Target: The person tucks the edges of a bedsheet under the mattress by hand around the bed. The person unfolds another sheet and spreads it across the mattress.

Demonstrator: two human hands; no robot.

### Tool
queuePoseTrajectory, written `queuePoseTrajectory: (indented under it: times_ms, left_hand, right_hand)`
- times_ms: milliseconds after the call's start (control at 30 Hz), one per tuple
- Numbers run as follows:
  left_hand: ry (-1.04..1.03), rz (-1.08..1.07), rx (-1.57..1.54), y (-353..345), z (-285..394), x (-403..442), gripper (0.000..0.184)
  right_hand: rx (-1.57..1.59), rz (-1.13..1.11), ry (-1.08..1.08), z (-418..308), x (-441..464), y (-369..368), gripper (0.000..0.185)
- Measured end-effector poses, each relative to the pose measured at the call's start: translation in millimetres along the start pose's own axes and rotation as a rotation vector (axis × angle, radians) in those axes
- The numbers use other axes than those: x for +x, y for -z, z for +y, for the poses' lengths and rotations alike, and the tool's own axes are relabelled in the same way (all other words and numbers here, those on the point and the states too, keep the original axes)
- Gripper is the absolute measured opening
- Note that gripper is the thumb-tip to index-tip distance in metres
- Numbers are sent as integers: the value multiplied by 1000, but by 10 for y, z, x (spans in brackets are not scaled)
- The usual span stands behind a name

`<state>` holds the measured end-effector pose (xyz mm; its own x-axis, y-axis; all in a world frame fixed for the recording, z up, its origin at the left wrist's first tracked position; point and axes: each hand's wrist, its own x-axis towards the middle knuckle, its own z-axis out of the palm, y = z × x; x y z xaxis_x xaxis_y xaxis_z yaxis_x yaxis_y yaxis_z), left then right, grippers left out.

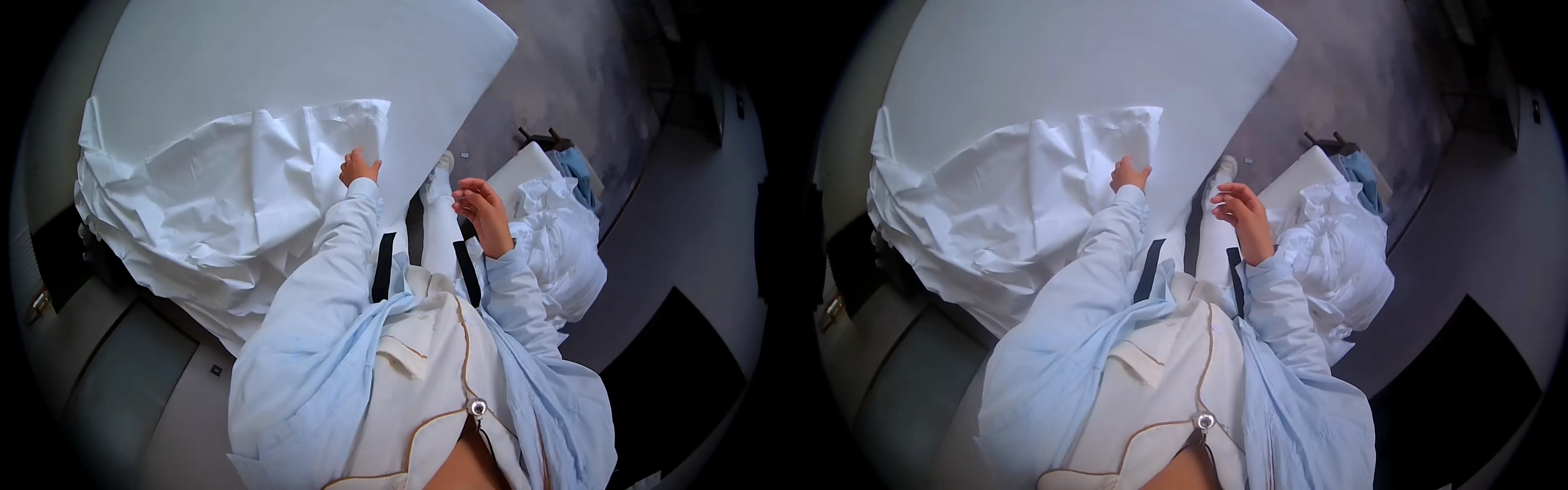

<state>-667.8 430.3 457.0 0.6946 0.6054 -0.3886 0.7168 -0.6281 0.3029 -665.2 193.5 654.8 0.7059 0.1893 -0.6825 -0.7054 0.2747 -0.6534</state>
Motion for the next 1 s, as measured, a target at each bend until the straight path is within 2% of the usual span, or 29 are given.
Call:
queuePoseTrajectory:
  times_ms: [100,133,200,300,333,400,433,500,600,667,733,767,867,900,933,1000]
  left_hand:
    - [-45,-450,-74,-211,-261,272,18]
    - [-3,-439,-104,-200,-276,250,18]
    - [-93,-366,-397,-151,-242,233,22]
    - [-43,-223,-411,-17,-139,105,28]
    - [-11,-183,-425,-17,-120,38,28]
    - [188,-84,-403,-100,-5,49,34]
    - [207,-57,-408,-174,99,45,34]
    - [239,22,69,-348,288,-21,32]
    - [430,8,-10,-875,305,-74,26]
    - [445,65,-56,-811,329,-363,20]
    - [472,120,-374,-529,227,-603,20]
    - [426,263,-458,-486,136,-729,18]
    - [413,401,-583,295,182,-1096,21]
    - [348,530,-601,446,239,-1230,22]
    - [281,663,-620,559,338,-1358,23]
    - [128,751,-464,1034,547,-1628,25]
  right_hand:
    - [-164,-151,-76,-216,381,-311,17]
    - [-201,-180,-98,-276,512,-419,17]
    - [-329,-358,-135,-428,809,-644,17]
    - [-516,-564,-238,-531,1311,-886,16]
    - [-564,-609,-288,-567,1487,-946,16]
    - [-678,-770,-308,-648,1822,-991,15]
    - [-739,-846,-277,-727,1973,-1005,15]
    - [-863,-942,-201,-924,2238,-956,15]
    - [-919,-798,-204,-1224,2639,-788,17]
    - [-907,-714,-234,-1372,2708,-688,18]
    - [-1003,-696,-154,-1342,2657,-690,21]
    - [-1016,-781,-140,-1319,2603,-683,21]
    - [-958,-943,-279,-1130,2134,-995,18]
    - [-1001,-1002,-335,-976,2095,-1022,33]
    - [-995,-1026,-326,-861,1995,-1060,33]
    - [-892,-818,-625,-643,1734,-1292,60]
